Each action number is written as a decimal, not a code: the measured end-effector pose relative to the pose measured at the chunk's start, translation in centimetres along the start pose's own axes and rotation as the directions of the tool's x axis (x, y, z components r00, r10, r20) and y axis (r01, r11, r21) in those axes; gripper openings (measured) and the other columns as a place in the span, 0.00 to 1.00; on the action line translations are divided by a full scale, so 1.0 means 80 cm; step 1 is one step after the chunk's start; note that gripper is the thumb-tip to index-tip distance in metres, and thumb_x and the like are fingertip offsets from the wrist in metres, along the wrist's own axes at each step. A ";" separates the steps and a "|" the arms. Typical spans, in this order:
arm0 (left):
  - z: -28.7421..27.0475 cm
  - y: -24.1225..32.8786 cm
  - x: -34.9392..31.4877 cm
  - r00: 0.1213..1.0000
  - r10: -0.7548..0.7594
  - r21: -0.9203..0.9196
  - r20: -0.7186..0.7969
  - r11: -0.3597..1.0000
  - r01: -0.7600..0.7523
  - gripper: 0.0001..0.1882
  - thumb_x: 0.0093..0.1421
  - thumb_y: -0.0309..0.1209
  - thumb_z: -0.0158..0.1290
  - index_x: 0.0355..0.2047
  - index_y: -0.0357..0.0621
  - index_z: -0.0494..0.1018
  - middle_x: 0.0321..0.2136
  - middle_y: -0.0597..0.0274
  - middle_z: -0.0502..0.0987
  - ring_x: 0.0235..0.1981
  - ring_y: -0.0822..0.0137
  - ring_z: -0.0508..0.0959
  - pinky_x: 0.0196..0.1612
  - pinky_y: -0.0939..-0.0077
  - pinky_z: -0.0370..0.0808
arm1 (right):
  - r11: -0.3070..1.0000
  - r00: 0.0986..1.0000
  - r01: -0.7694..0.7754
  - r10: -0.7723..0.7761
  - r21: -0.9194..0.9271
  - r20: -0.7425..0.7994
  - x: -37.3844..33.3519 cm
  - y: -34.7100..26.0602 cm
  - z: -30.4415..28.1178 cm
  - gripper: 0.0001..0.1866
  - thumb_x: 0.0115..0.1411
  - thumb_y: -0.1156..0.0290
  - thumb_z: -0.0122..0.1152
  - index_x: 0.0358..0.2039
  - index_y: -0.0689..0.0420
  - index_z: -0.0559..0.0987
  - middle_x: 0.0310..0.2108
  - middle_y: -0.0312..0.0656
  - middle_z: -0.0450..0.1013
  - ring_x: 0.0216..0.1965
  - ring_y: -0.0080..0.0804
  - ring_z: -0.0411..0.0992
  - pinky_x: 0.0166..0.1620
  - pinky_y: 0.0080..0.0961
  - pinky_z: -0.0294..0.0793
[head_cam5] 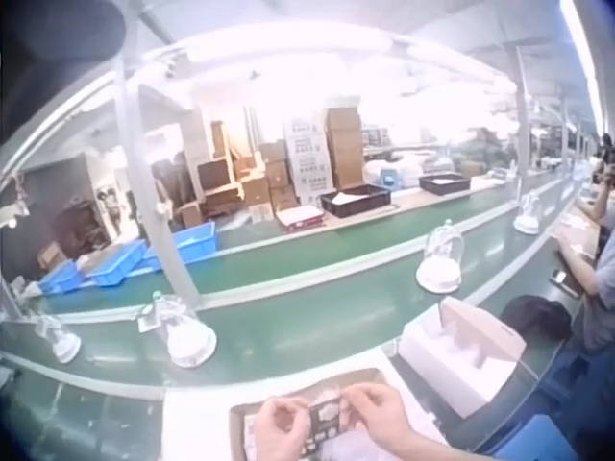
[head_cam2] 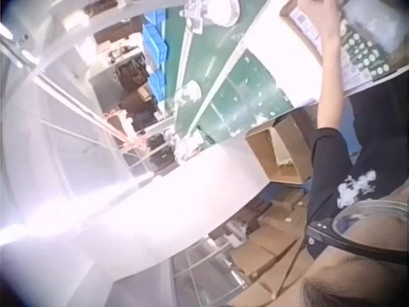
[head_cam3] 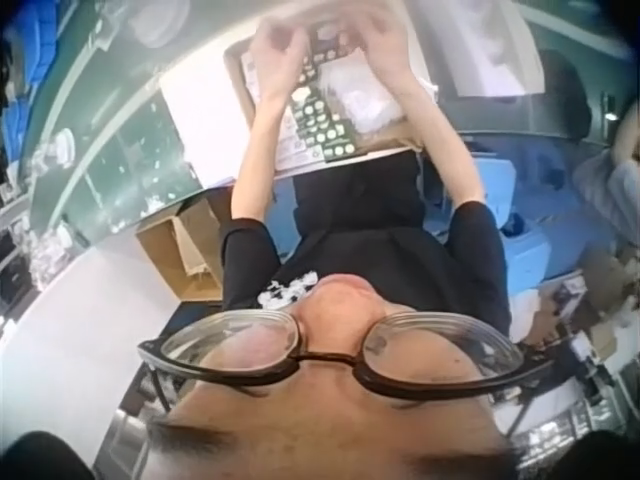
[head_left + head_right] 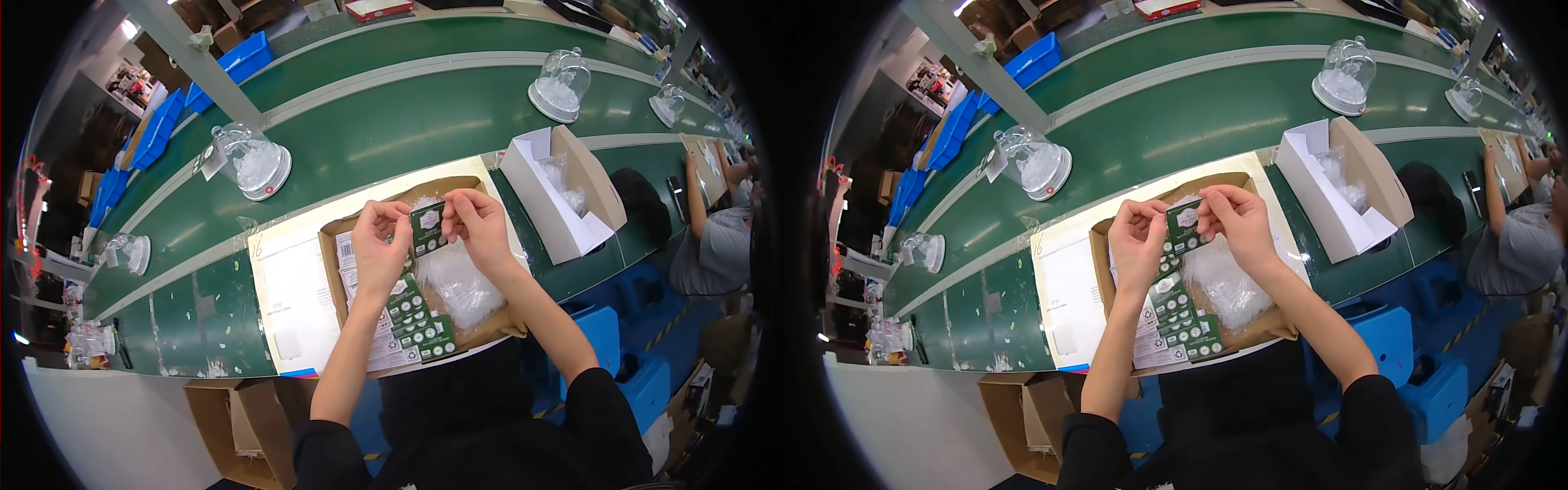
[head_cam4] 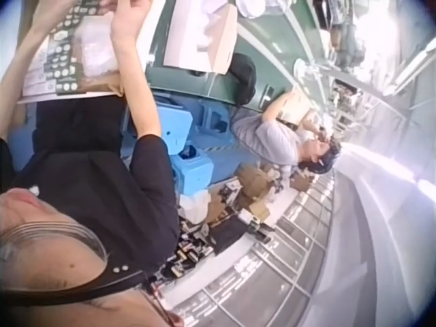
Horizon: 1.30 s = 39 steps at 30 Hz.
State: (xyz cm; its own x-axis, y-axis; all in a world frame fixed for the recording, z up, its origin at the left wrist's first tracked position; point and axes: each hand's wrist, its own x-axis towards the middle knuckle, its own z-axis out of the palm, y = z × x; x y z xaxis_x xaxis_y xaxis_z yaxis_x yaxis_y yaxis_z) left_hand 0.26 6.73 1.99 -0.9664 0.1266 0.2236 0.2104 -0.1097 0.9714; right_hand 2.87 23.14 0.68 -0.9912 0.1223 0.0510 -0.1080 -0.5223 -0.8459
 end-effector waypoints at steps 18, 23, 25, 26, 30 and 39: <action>-0.015 0.017 0.007 0.999 -0.025 -0.361 0.023 0.932 0.032 0.02 0.64 0.26 0.44 0.35 0.42 0.64 0.31 0.55 0.77 0.24 0.75 0.73 0.20 0.86 0.66 | 0.968 0.967 -0.086 0.138 -0.235 0.213 -0.004 0.000 0.010 0.08 0.62 0.76 0.54 0.38 0.65 0.78 0.29 0.41 0.76 0.28 0.25 0.74 0.28 0.19 0.74; -0.014 0.009 0.004 0.997 -0.051 -0.284 0.065 0.956 0.068 0.04 0.63 0.23 0.45 0.38 0.41 0.65 0.29 0.58 0.76 0.24 0.77 0.73 0.23 0.87 0.69 | 0.978 0.951 -0.207 0.206 -0.018 0.231 0.001 0.006 -0.003 0.08 0.63 0.73 0.54 0.41 0.61 0.77 0.31 0.39 0.75 0.28 0.25 0.74 0.28 0.19 0.74; -0.011 0.006 0.003 0.993 -0.080 -0.198 0.091 0.975 0.097 0.06 0.63 0.24 0.47 0.41 0.40 0.68 0.27 0.64 0.74 0.24 0.80 0.71 0.24 0.89 0.68 | 0.948 0.936 -0.255 0.193 0.188 0.295 0.002 0.009 -0.007 0.09 0.63 0.73 0.55 0.43 0.58 0.76 0.33 0.38 0.74 0.30 0.24 0.73 0.29 0.18 0.73; -0.009 0.008 0.001 0.992 -0.083 -0.198 0.091 0.975 0.100 0.06 0.63 0.24 0.47 0.41 0.40 0.68 0.27 0.64 0.74 0.24 0.80 0.71 0.24 0.89 0.68 | 0.948 0.936 -0.258 0.196 0.189 0.294 0.002 0.008 -0.008 0.09 0.63 0.73 0.55 0.43 0.58 0.76 0.33 0.38 0.74 0.30 0.24 0.73 0.29 0.18 0.73; -0.004 0.011 0.000 0.992 -0.055 -0.144 0.114 0.987 0.072 0.09 0.64 0.25 0.47 0.42 0.37 0.72 0.26 0.67 0.72 0.23 0.80 0.70 0.23 0.86 0.69 | 0.932 0.928 -0.251 0.156 0.262 0.337 0.004 0.005 -0.008 0.11 0.63 0.77 0.53 0.46 0.61 0.75 0.36 0.39 0.75 0.35 0.23 0.74 0.34 0.18 0.76; -0.004 0.010 -0.002 0.989 -0.066 -0.129 0.130 0.988 0.083 0.08 0.64 0.24 0.47 0.40 0.36 0.74 0.26 0.66 0.73 0.24 0.79 0.71 0.23 0.86 0.69 | 0.959 0.942 -0.212 0.149 0.188 0.302 0.003 0.004 -0.002 0.11 0.62 0.78 0.54 0.45 0.61 0.75 0.35 0.38 0.75 0.34 0.23 0.73 0.35 0.18 0.75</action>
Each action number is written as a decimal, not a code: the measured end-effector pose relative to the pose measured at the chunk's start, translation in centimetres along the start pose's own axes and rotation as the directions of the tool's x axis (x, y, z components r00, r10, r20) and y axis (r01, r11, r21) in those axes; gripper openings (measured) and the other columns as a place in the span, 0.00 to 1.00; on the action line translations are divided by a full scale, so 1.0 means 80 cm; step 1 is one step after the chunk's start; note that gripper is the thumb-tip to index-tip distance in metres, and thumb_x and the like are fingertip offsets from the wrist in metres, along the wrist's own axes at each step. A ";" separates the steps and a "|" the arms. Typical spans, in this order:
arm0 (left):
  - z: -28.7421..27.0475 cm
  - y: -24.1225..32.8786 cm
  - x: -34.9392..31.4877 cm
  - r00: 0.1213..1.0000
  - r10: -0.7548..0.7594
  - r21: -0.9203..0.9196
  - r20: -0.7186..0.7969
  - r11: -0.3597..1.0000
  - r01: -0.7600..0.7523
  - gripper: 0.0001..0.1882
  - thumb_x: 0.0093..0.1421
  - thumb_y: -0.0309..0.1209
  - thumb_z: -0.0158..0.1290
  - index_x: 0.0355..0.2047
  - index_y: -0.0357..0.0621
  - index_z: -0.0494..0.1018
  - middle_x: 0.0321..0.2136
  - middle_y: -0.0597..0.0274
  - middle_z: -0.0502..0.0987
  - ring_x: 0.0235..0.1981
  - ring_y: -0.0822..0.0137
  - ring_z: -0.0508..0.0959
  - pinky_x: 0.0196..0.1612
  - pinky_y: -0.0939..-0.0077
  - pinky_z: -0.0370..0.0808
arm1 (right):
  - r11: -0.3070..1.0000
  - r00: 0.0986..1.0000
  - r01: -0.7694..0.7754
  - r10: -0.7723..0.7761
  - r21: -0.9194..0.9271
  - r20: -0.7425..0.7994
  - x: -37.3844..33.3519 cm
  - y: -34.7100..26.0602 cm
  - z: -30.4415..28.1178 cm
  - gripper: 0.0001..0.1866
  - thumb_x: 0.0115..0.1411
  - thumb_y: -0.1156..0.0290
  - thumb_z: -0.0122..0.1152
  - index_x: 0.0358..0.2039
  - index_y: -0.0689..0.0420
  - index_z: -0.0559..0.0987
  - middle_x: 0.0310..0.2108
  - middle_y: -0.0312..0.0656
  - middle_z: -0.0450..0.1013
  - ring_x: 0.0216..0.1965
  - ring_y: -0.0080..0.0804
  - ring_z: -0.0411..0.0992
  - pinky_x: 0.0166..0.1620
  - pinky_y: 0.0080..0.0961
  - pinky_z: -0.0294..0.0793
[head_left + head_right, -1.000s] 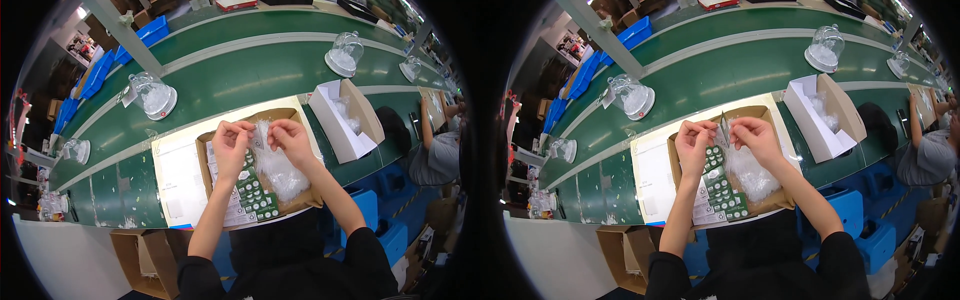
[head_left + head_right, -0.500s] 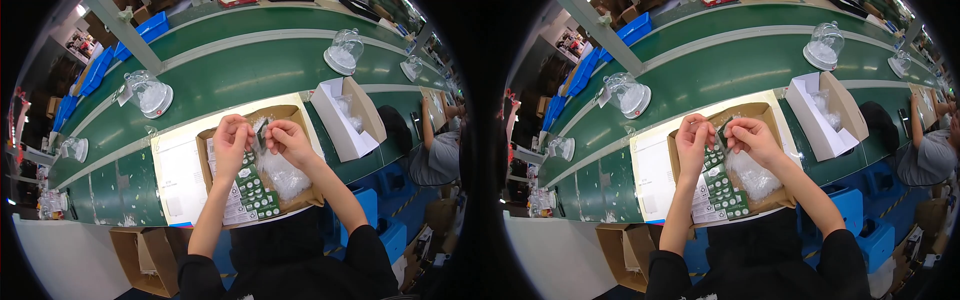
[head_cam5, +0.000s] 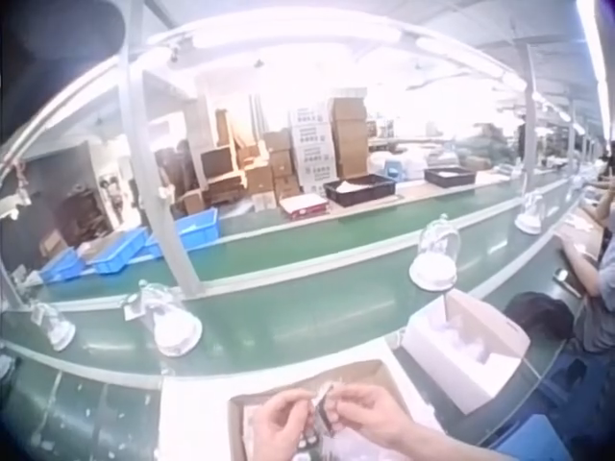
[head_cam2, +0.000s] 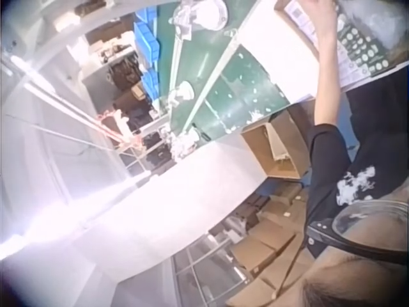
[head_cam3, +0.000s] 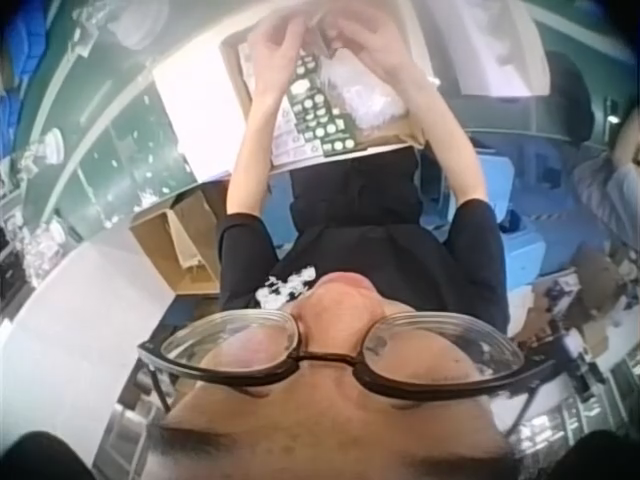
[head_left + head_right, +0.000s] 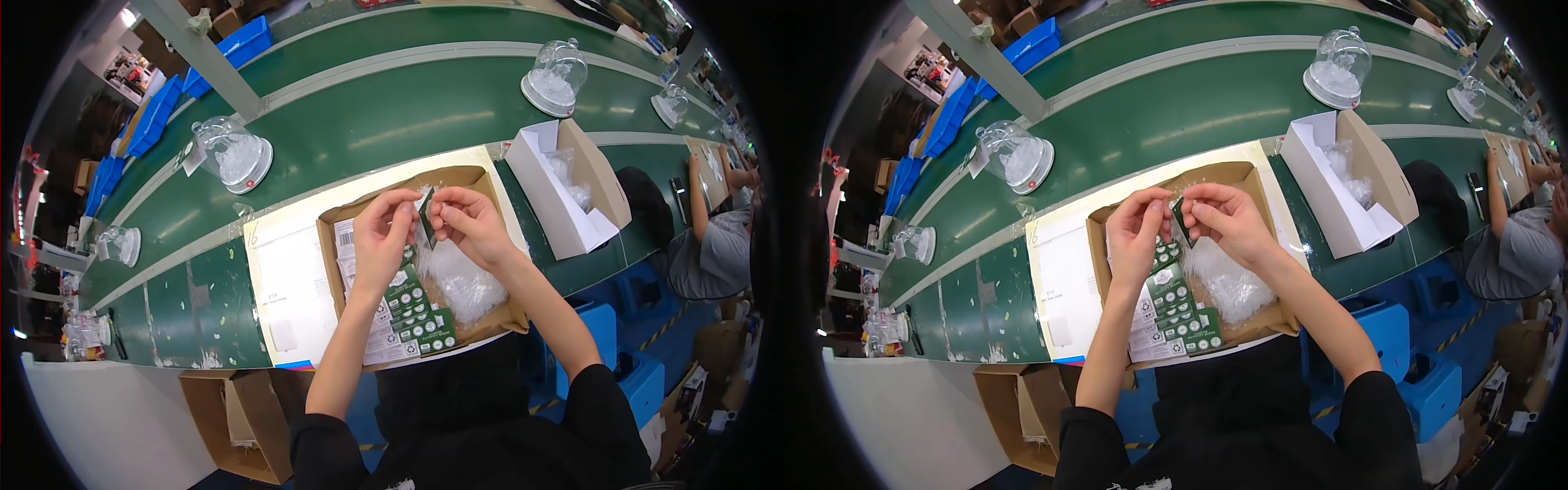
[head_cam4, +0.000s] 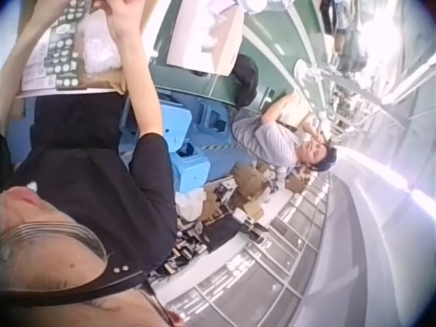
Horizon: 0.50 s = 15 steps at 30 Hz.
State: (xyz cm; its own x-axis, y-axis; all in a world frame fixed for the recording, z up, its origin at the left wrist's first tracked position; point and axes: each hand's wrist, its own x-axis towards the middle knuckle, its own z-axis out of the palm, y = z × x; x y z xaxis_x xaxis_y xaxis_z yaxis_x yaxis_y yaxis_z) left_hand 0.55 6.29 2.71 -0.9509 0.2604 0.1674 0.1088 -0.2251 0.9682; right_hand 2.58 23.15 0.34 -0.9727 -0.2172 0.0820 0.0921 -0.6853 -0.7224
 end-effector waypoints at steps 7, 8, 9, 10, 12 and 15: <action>0.001 -0.001 0.001 1.000 -0.015 -0.005 0.018 1.000 0.015 0.08 0.63 0.23 0.47 0.40 0.35 0.75 0.27 0.64 0.74 0.25 0.78 0.73 0.26 0.85 0.72 | 0.966 0.993 0.067 -0.088 -0.250 -0.074 -0.001 0.005 -0.002 0.07 0.61 0.77 0.56 0.40 0.63 0.77 0.32 0.39 0.75 0.32 0.23 0.73 0.34 0.18 0.75; 0.001 -0.002 0.000 0.999 -0.028 -0.015 0.022 0.999 0.028 0.08 0.63 0.23 0.47 0.41 0.35 0.74 0.27 0.63 0.75 0.25 0.78 0.73 0.26 0.84 0.73 | 0.966 0.993 0.068 -0.088 -0.251 -0.072 -0.001 0.005 -0.001 0.07 0.61 0.77 0.56 0.40 0.63 0.77 0.32 0.39 0.75 0.32 0.23 0.73 0.34 0.18 0.75; 0.001 -0.002 0.000 0.999 -0.026 -0.015 0.022 1.000 0.026 0.08 0.63 0.23 0.47 0.41 0.35 0.74 0.27 0.63 0.75 0.25 0.78 0.73 0.26 0.84 0.73 | 0.962 0.992 0.067 -0.092 -0.265 -0.086 -0.001 0.006 0.001 0.07 0.61 0.77 0.56 0.39 0.64 0.77 0.32 0.39 0.74 0.32 0.23 0.73 0.34 0.18 0.75; 0.000 -0.003 0.000 0.999 -0.019 -0.020 0.027 1.000 0.020 0.08 0.63 0.23 0.47 0.41 0.34 0.74 0.28 0.63 0.75 0.25 0.77 0.73 0.27 0.84 0.73 | 0.958 0.990 0.065 -0.097 -0.278 -0.100 0.000 0.006 0.003 0.07 0.60 0.77 0.57 0.39 0.64 0.77 0.32 0.39 0.74 0.31 0.23 0.73 0.33 0.18 0.75; 0.002 -0.003 0.000 0.999 -0.017 -0.028 0.035 0.999 0.018 0.09 0.63 0.23 0.47 0.41 0.34 0.74 0.28 0.63 0.75 0.25 0.77 0.73 0.27 0.84 0.73 | 0.947 0.990 0.078 -0.111 -0.311 -0.091 -0.001 0.004 0.003 0.07 0.60 0.78 0.56 0.39 0.64 0.76 0.32 0.39 0.74 0.32 0.23 0.73 0.33 0.19 0.75; 0.002 0.001 0.000 0.998 -0.022 -0.020 0.054 1.000 0.023 0.08 0.63 0.23 0.48 0.41 0.33 0.73 0.28 0.62 0.75 0.26 0.77 0.74 0.27 0.83 0.74 | 0.934 0.988 0.093 -0.130 -0.345 -0.086 -0.001 0.001 0.009 0.07 0.59 0.81 0.57 0.39 0.64 0.75 0.32 0.39 0.73 0.32 0.23 0.72 0.33 0.20 0.74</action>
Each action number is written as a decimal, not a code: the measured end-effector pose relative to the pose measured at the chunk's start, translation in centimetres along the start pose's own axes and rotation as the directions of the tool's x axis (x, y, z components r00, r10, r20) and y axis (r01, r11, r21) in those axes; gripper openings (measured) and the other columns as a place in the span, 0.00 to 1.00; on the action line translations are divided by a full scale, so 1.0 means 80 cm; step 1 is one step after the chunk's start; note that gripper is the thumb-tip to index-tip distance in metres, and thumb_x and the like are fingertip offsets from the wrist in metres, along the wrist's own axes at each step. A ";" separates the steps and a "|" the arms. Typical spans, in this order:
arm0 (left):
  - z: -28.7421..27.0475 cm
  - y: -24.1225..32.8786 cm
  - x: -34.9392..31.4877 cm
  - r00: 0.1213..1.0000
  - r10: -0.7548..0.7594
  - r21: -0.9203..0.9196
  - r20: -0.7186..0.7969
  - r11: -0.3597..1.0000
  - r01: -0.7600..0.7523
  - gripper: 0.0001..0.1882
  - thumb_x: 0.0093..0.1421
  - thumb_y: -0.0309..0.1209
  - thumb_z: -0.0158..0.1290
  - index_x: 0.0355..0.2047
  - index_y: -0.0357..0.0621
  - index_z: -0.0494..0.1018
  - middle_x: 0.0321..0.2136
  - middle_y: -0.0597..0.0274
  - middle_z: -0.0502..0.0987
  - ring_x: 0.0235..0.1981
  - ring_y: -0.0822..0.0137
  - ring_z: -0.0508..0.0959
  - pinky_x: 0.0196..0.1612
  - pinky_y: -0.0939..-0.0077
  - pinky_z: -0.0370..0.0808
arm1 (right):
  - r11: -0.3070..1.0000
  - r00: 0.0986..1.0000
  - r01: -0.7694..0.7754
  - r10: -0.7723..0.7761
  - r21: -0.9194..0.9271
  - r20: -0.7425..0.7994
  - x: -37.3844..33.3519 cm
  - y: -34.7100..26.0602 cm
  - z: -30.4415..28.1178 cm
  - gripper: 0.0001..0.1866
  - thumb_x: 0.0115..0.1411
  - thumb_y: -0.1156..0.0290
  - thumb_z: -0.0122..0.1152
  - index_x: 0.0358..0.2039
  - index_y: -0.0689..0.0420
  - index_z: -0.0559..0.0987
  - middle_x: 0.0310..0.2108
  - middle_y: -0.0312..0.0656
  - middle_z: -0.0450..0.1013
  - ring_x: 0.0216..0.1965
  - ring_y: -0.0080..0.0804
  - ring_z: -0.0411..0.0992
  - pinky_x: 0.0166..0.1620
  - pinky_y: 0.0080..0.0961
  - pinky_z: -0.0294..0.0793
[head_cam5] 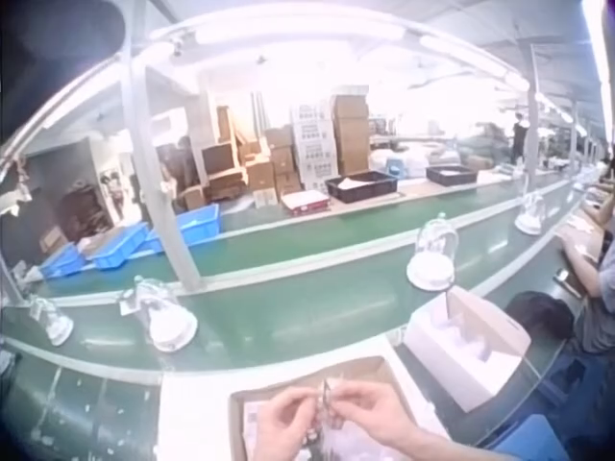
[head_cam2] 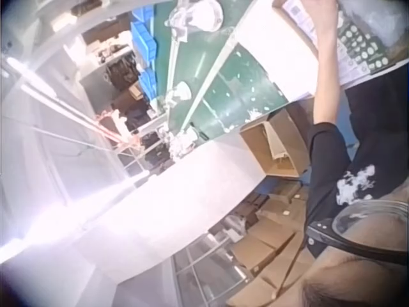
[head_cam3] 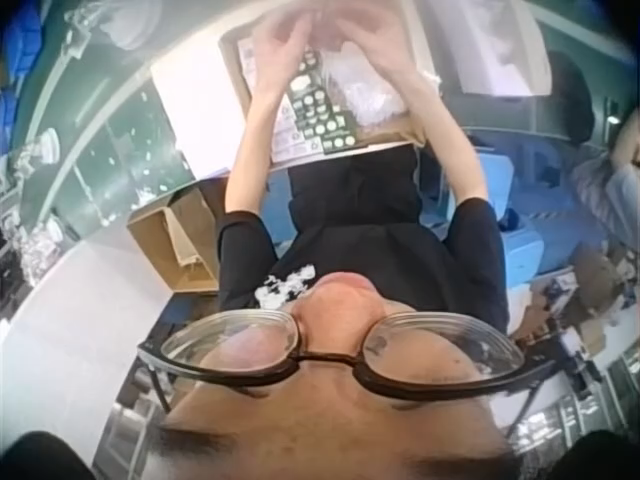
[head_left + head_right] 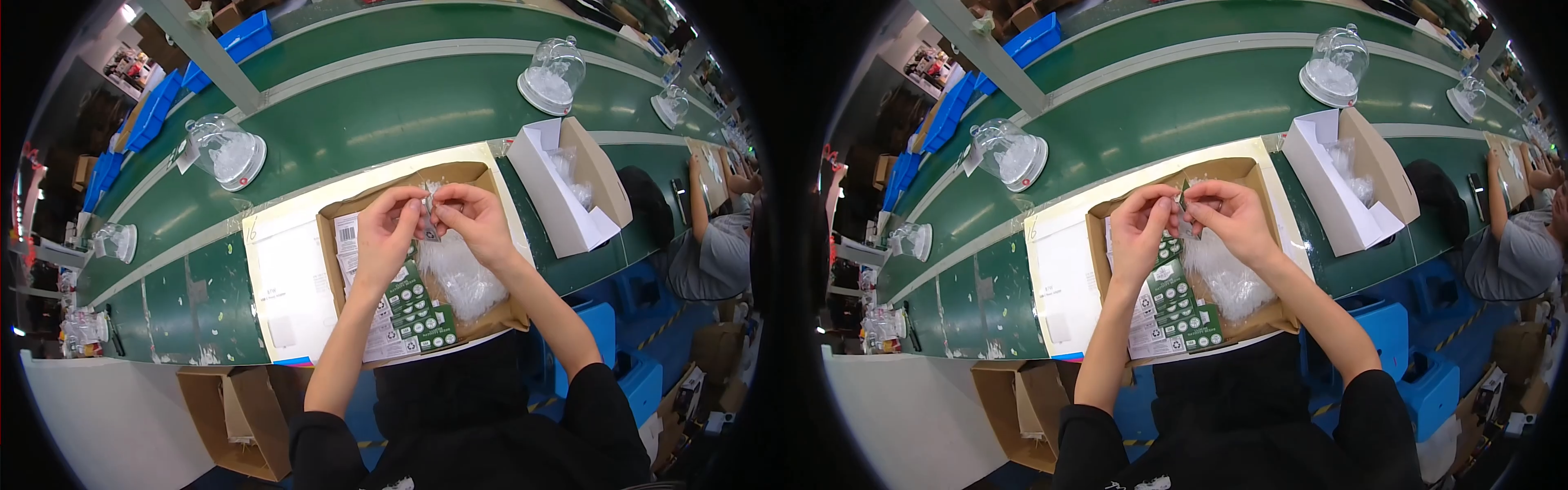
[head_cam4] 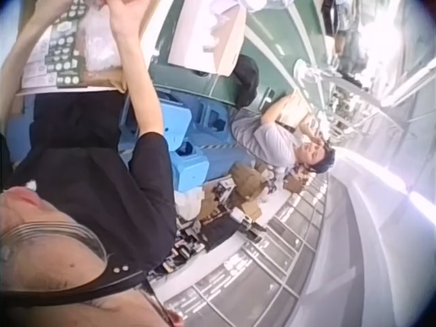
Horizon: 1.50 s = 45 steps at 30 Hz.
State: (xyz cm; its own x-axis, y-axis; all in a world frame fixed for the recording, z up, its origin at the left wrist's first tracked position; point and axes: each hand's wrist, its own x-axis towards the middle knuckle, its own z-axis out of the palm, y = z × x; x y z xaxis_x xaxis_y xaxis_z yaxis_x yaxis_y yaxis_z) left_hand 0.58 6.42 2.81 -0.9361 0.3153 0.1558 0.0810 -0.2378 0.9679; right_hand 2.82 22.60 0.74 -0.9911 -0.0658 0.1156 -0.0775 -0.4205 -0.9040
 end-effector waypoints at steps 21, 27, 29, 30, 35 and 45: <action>0.009 -0.002 -0.002 1.000 0.001 -0.027 -0.014 1.000 -0.002 0.07 0.62 0.22 0.49 0.40 0.33 0.72 0.27 0.65 0.73 0.27 0.77 0.73 0.29 0.83 0.74 | 0.962 0.990 0.127 -0.138 -0.243 -0.029 -0.005 0.006 0.000 0.06 0.66 0.75 0.48 0.38 0.62 0.74 0.35 0.35 0.69 0.34 0.19 0.69 0.33 0.15 0.70; 0.007 -0.010 0.001 1.000 0.028 0.066 -0.003 0.997 -0.028 0.08 0.62 0.21 0.50 0.41 0.32 0.71 0.34 0.59 0.76 0.33 0.73 0.77 0.35 0.81 0.77 | 0.961 0.991 0.120 -0.132 -0.248 -0.031 -0.007 0.003 0.003 0.07 0.67 0.73 0.46 0.38 0.61 0.73 0.30 0.34 0.70 0.30 0.17 0.68 0.31 0.14 0.69; 0.009 -0.011 0.002 1.000 0.026 -0.045 -0.001 0.999 -0.026 0.09 0.62 0.21 0.49 0.43 0.31 0.70 0.36 0.55 0.77 0.35 0.71 0.78 0.39 0.78 0.78 | 0.961 0.990 0.120 -0.134 -0.248 -0.040 -0.006 0.002 0.002 0.07 0.67 0.73 0.46 0.38 0.61 0.73 0.30 0.34 0.70 0.29 0.17 0.68 0.30 0.14 0.69; 0.009 -0.010 0.003 1.000 0.028 -0.045 -0.002 0.999 -0.028 0.09 0.62 0.21 0.49 0.43 0.31 0.70 0.36 0.55 0.77 0.35 0.71 0.78 0.39 0.78 0.78 | 0.967 0.990 0.107 -0.126 -0.233 -0.069 -0.006 0.002 0.003 0.07 0.67 0.73 0.46 0.38 0.61 0.73 0.29 0.34 0.70 0.29 0.18 0.68 0.30 0.15 0.69; 0.005 -0.006 0.006 1.000 -0.024 -0.102 0.012 0.994 0.025 0.08 0.62 0.20 0.49 0.41 0.32 0.67 0.35 0.51 0.78 0.34 0.69 0.79 0.39 0.77 0.79 | 0.977 0.988 0.118 -0.133 -0.180 -0.076 -0.003 0.004 -0.002 0.07 0.66 0.75 0.44 0.37 0.61 0.72 0.29 0.36 0.70 0.29 0.20 0.69 0.30 0.16 0.70; 0.018 -0.011 0.013 0.998 -0.053 0.018 -0.037 0.998 0.053 0.05 0.59 0.21 0.53 0.35 0.32 0.71 0.30 0.55 0.79 0.30 0.71 0.79 0.35 0.81 0.77 | 0.960 0.985 0.129 -0.152 -0.247 -0.078 -0.008 -0.007 -0.009 0.06 0.64 0.76 0.45 0.35 0.61 0.72 0.32 0.37 0.69 0.28 0.19 0.69 0.30 0.16 0.70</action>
State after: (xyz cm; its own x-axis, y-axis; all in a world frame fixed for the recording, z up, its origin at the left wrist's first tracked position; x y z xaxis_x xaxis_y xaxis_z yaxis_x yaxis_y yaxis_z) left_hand 0.06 8.27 2.42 -0.9512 0.2928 0.0971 0.0371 -0.2039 0.9783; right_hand 3.39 23.51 0.89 -0.9731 0.0694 0.2195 -0.2289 -0.1888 -0.9550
